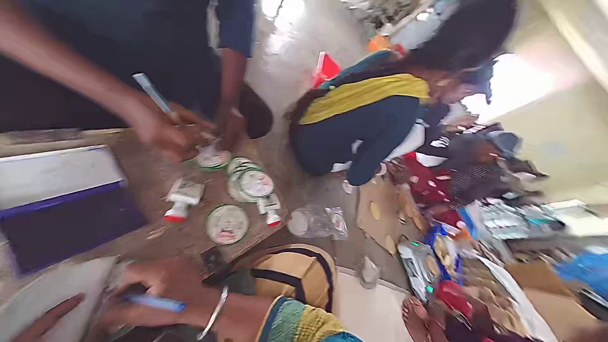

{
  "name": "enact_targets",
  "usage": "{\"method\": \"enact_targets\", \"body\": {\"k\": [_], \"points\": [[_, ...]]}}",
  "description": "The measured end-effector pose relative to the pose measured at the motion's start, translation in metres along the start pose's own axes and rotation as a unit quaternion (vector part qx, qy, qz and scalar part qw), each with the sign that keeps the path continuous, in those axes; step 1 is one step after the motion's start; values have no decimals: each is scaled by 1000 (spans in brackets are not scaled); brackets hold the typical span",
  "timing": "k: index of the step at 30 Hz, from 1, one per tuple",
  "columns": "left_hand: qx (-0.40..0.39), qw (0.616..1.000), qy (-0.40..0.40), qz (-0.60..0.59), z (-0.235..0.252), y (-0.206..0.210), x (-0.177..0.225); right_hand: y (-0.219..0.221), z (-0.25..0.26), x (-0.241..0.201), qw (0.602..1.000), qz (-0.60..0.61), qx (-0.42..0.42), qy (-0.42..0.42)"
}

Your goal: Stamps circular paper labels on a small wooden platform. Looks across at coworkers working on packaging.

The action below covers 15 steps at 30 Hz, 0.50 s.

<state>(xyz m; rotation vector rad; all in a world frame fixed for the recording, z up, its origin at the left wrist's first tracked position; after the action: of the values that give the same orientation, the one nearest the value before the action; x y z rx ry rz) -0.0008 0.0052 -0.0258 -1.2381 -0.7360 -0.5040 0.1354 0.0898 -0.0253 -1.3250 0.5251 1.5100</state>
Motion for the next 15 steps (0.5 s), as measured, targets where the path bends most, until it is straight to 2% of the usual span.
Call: {"method": "enact_targets", "body": {"k": [6,15], "points": [[69,996,-59,23,-7,2,2,4,-5,9,999,7,0,43],[70,996,-56,15,-2,2,7,1,-3,10,998,-31,-5,49]]}}
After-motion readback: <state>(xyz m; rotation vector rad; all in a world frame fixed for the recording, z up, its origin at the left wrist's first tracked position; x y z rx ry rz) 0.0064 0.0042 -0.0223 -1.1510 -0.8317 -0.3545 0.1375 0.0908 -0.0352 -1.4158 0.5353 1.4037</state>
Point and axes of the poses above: each hand's wrist, its own z-axis towards the middle knuckle, its own y-axis out of the palm, x = y × z, the point moved 3 cm from there along z, towards the middle knuckle, and after that the axes turned 6 degrees about z, right-handed, at the moved point
